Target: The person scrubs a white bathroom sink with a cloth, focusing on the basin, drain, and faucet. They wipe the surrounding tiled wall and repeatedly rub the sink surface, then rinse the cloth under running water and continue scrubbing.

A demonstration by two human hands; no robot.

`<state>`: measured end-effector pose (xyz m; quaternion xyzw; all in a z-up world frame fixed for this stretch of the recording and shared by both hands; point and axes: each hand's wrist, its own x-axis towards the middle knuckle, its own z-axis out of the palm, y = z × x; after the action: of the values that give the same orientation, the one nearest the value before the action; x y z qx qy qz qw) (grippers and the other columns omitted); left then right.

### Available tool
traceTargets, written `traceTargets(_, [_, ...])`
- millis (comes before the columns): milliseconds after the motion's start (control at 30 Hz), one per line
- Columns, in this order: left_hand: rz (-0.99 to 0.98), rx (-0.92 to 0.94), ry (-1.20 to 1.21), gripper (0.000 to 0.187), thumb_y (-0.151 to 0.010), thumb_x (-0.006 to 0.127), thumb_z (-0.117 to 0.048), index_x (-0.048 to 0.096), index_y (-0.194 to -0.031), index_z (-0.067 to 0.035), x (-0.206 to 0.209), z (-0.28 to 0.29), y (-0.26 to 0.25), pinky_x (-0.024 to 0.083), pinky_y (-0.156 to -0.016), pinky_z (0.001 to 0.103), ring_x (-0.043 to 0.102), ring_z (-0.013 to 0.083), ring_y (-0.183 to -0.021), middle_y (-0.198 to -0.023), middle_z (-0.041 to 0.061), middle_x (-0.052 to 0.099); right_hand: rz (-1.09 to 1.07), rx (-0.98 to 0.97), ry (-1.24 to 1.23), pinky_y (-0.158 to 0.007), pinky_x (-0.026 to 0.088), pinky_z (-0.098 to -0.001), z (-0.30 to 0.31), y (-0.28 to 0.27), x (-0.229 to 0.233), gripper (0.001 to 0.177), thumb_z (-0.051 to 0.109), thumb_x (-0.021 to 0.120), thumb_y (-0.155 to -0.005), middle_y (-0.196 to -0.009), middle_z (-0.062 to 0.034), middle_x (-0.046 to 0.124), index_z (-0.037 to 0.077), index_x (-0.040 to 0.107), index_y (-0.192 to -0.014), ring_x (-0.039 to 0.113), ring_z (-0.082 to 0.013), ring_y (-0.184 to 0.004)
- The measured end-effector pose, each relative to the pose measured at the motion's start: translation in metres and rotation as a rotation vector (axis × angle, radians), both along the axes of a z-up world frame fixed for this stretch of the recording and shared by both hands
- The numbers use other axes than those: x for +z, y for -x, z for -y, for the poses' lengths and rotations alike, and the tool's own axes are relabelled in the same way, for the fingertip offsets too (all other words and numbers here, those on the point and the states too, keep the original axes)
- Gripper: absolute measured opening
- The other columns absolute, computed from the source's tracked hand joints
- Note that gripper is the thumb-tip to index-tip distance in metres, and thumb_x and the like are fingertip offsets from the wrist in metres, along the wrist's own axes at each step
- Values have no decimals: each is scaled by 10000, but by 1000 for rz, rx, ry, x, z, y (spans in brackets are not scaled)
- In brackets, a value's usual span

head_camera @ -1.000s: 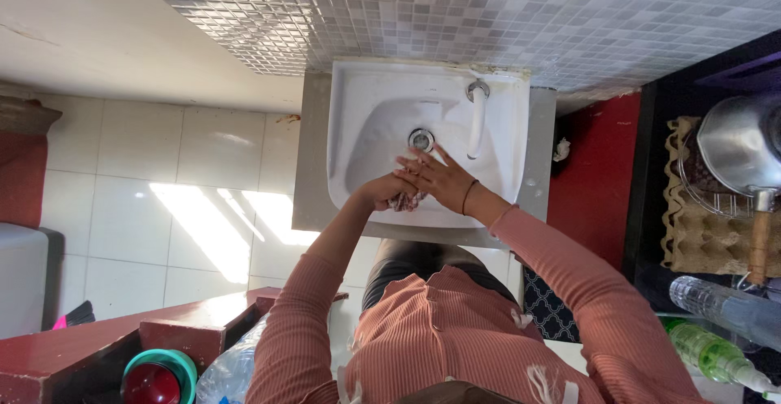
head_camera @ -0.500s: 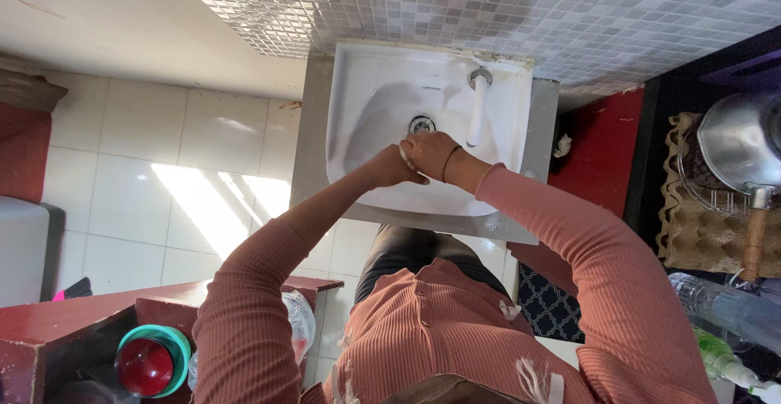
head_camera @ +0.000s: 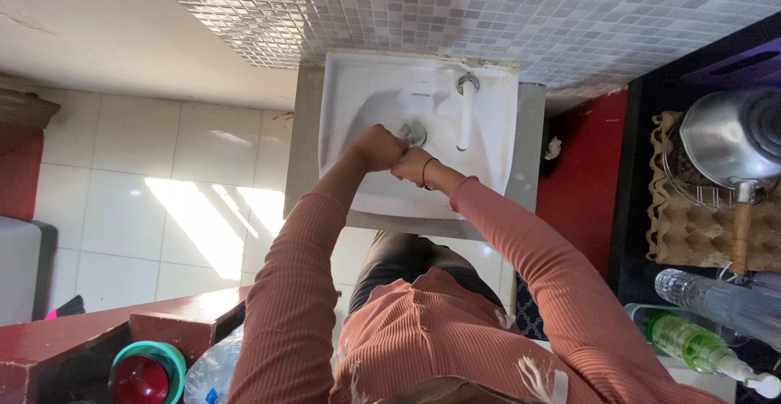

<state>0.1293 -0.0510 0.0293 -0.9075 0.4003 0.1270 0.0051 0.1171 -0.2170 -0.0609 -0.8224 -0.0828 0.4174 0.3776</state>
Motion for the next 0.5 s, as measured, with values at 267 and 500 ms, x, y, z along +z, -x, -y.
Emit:
traceTargets(267, [-115, 401, 198, 234, -884, 681, -259, 697, -1084, -139, -45, 61, 10, 584, -732, 465, 741, 317, -866, -933, 111, 762, -320, -641, -558, -468, 333, -255, 77, 29, 24, 249, 37, 796, -776, -794, 36, 616, 130, 646, -951, 452, -82, -577])
traceTargets(500, [-442, 781, 452, 440, -811, 709, -209, 631, -1227, -88, -61, 119, 6, 556, -873, 481, 694, 371, -1036, -1074, 162, 736, -335, -1108, -676, -928, 469, -362, 120, 31, 15, 268, 151, 633, -887, -1102, 34, 666, 183, 620, -1152, 611, -138, -1054])
